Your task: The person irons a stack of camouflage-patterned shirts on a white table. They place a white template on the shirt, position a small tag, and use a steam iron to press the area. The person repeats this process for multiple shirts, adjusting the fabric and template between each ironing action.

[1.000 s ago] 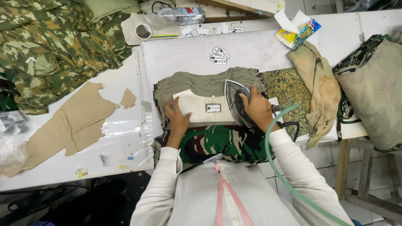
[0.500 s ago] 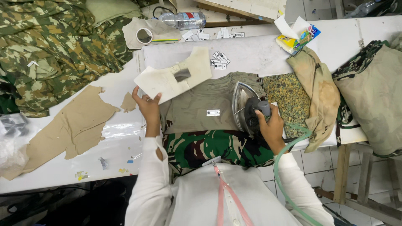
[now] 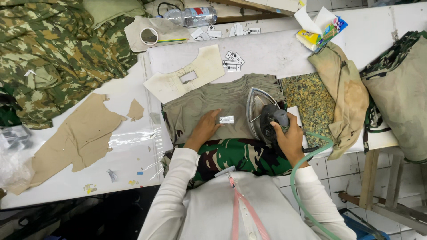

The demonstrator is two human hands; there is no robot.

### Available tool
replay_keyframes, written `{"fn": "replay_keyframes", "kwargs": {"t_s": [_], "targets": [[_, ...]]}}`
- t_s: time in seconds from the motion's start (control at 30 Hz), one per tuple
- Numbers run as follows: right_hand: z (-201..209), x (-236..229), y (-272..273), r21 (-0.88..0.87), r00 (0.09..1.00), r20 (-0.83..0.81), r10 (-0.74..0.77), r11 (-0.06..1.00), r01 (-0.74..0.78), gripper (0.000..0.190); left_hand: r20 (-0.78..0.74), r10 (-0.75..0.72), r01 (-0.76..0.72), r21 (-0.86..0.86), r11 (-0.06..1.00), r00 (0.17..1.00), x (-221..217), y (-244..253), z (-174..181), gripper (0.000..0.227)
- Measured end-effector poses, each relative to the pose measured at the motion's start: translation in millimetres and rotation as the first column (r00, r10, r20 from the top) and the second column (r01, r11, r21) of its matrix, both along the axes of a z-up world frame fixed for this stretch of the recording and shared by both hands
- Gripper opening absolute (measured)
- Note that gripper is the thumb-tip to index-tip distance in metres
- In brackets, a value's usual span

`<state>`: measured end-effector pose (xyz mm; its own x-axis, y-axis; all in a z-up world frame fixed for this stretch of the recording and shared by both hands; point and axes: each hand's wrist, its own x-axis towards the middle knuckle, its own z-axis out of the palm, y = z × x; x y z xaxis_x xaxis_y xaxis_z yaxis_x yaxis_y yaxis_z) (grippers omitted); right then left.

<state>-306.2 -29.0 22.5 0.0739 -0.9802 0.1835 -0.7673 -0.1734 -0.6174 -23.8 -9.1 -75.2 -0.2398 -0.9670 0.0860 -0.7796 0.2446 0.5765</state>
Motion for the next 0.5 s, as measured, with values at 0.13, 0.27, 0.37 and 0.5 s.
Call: {"fn": "replay_keyframes", "kwargs": {"t_s": [0.13, 0.27, 0.37, 0.5], "targets": [[-3, 2, 3, -0.015, 0.999, -0.023, 0.033, 0.999, -0.033, 0.052, -0.076, 0.008, -0.01, -0.025, 1.0, 0.997, 1, -2, -9, 0.054], [5, 14, 0, -0.027, 0.989, -0.114, 0.093, 0.995, -0.097, 0.051, -0.115, 0.005, -0.012, -0.053, 0.999, 0.993, 3, 1, -12, 0.056], [11, 31, -6, -0.054, 0.961, -0.195, 0.196, 0.976, -0.21, 0.052, -0.175, 0.021, -0.01, 0.064, 0.998, 0.984, 5, 3, 15, 0.055], [32, 65, -16, -0.013, 0.78, -0.409, 0.473, 0.852, -0.524, 0.049, -0.524, 0.329, -0.235, 0.24, 0.942, 0.785, 14, 2, 2, 0.055]]}}
